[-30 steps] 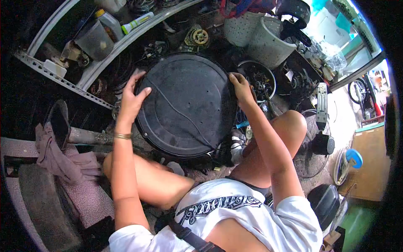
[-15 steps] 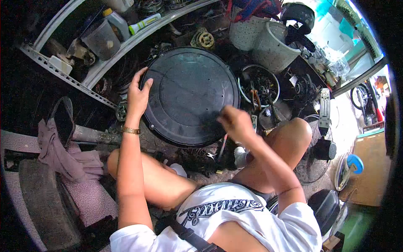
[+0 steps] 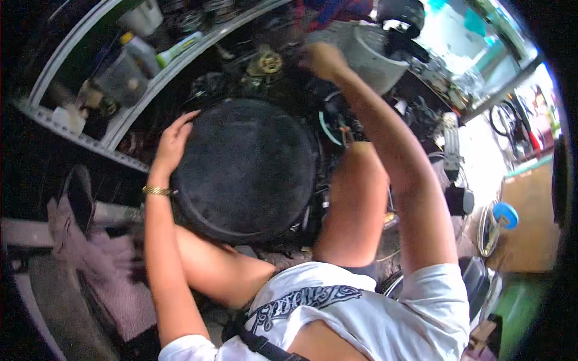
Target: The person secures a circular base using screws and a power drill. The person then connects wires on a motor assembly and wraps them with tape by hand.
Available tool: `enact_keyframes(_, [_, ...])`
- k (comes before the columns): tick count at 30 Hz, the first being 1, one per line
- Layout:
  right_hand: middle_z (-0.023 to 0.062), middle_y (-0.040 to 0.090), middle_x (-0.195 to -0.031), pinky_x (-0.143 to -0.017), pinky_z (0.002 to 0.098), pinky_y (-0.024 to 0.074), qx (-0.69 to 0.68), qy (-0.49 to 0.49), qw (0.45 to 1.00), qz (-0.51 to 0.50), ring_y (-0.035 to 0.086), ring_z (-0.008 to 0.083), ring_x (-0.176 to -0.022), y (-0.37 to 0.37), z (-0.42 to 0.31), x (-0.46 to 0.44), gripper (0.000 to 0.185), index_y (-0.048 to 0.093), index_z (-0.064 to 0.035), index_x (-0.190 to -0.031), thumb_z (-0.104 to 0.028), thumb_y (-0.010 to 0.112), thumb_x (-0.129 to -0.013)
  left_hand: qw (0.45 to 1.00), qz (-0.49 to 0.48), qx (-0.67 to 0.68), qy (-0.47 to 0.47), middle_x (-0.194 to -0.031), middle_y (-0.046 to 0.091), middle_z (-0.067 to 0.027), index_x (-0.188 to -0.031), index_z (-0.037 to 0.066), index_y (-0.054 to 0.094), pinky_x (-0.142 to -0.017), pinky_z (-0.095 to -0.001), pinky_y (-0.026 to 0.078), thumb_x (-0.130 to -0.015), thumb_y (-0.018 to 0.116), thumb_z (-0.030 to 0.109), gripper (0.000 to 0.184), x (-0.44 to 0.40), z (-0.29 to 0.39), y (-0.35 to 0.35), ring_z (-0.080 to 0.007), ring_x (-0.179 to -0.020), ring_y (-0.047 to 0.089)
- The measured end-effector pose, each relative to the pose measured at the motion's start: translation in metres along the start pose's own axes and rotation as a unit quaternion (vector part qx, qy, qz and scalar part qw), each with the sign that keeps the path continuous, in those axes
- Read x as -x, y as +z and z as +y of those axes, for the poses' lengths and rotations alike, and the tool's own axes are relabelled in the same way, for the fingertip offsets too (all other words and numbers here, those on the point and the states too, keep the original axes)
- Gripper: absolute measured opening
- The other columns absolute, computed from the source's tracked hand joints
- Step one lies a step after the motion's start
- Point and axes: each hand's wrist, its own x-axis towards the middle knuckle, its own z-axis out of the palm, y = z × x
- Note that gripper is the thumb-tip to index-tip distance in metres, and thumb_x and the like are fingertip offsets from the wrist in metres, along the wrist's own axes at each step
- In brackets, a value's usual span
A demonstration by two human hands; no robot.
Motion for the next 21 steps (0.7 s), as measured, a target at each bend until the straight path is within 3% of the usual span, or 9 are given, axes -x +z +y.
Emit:
enact_keyframes(3, [0.0148, 0.066, -0.103, -0.074, 0.0375, 0.0498, -0.157, -0.122, 0.974, -0.105, 0.064, 0.0267, -0.087, 0.006, -0.001, 0.012, 0.050, 0.050, -0.0083, -0.128, -0.027, 0.064, -0.083, 0.999, -0.015, 0.001, -0.049, -0.121, 0.059, -0.0095, -0.124, 0.003, 0.055, -0.098, -0.0290, 0.036, -0.095, 0.046, 0.023, 0.036, -0.007, 0.000, -0.015, -0.0184, -0.113, 0.053])
enact_keyframes(5, [0.0119, 0.064, -0.103, -0.070, 0.0343, 0.0494, -0.332, -0.057, 0.931, -0.141, 0.061, 0.0218, -0.082, 0.009, 0.010, 0.020, 0.056, 0.041, -0.0059, -0.133, -0.024, 0.064, -0.085, 0.996, -0.029, 0.000, -0.087, -0.124, 0.058, -0.0096, -0.127, 0.003, 0.053, -0.100, -0.0295, 0.035, -0.097, 0.044, 0.029, 0.040, -0.013, 0.007, -0.020, -0.0188, -0.116, 0.051])
enact_keyframes(8, [0.0057, 0.061, -0.097, -0.067, 0.0307, 0.0482, -0.415, -0.039, 0.906, -0.070, 0.057, 0.0165, -0.075, 0.012, 0.065, 0.046, 0.048, 0.047, -0.0032, -0.127, -0.023, 0.063, -0.087, 0.998, 0.002, -0.028, -0.064, -0.126, 0.056, -0.0102, -0.128, 0.003, 0.052, -0.101, -0.0296, 0.034, -0.097, 0.045, 0.032, 0.043, -0.028, -0.006, -0.014, -0.0191, -0.117, 0.050])
enact_keyframes(12, [0.0007, 0.059, -0.087, -0.060, 0.0301, 0.0470, -0.434, 0.148, 0.888, -0.019, 0.053, 0.0123, -0.070, 0.078, 0.149, 0.121, 0.029, 0.058, -0.0033, -0.112, -0.020, 0.061, -0.088, 0.995, 0.004, -0.056, -0.085, -0.129, 0.053, -0.0118, -0.129, 0.002, 0.051, -0.104, -0.0309, 0.031, -0.097, 0.043, 0.035, 0.046, -0.051, -0.014, -0.019, -0.0210, -0.122, 0.046])
enact_keyframes(14, [0.0042, 0.061, -0.077, -0.056, 0.0318, 0.0461, -0.403, 0.163, 0.900, 0.026, 0.054, 0.0130, -0.064, 0.144, 0.200, 0.175, 0.024, 0.061, -0.0004, -0.102, -0.019, 0.063, -0.086, 0.990, 0.008, -0.094, -0.104, -0.133, 0.050, -0.0129, -0.130, 0.005, 0.050, -0.107, -0.0339, 0.028, -0.096, 0.042, 0.043, 0.051, -0.061, -0.022, -0.022, -0.0232, -0.127, 0.042])
enact_keyframes(16, [0.0102, 0.061, -0.069, -0.055, 0.0341, 0.0455, -0.262, 0.284, 0.921, 0.057, 0.057, 0.0158, -0.060, 0.147, 0.195, 0.241, 0.021, 0.062, 0.0025, -0.093, -0.016, 0.062, -0.083, 0.990, 0.001, -0.088, -0.113, -0.136, 0.047, -0.0128, -0.131, 0.007, 0.050, -0.108, -0.0355, 0.027, -0.095, 0.042, 0.046, 0.053, -0.068, -0.023, -0.021, -0.0241, -0.129, 0.039])
enact_keyframes(17, [0.0185, 0.060, -0.065, -0.056, 0.0374, 0.0454, -0.250, 0.332, 0.904, 0.099, 0.061, 0.0255, -0.060, 0.167, 0.200, 0.272, 0.020, 0.061, 0.0039, -0.089, -0.014, 0.060, -0.081, 0.988, 0.003, -0.103, -0.113, -0.136, 0.047, -0.0115, -0.131, 0.008, 0.050, -0.108, -0.0347, 0.027, -0.095, 0.043, 0.044, 0.052, -0.072, -0.033, -0.023, -0.0227, -0.129, 0.040])
enact_keyframes(20, [0.0252, 0.060, -0.080, -0.066, 0.0441, 0.0445, -0.090, 0.414, 0.896, 0.137, 0.060, 0.0399, -0.076, 0.225, 0.184, 0.371, 0.018, 0.058, 0.0018, -0.091, -0.012, 0.059, -0.079, 0.991, 0.027, -0.088, -0.096, -0.114, 0.056, -0.0061, -0.116, 0.005, 0.056, -0.099, -0.0297, 0.033, -0.095, 0.048, 0.036, 0.039, -0.086, -0.040, -0.021, -0.0170, -0.111, 0.049])
enact_keyframes(21, [0.0239, 0.059, -0.100, -0.077, 0.0437, 0.0424, -0.227, 0.453, 0.844, 0.176, 0.056, 0.0386, -0.094, 0.248, 0.177, 0.401, 0.022, 0.056, -0.0026, -0.101, -0.015, 0.053, -0.084, 0.992, 0.035, -0.089, -0.083, -0.109, 0.056, -0.0053, -0.112, 0.004, 0.056, -0.097, -0.0289, 0.034, -0.095, 0.048, 0.033, 0.035, -0.089, -0.042, -0.017, -0.0159, -0.107, 0.050])
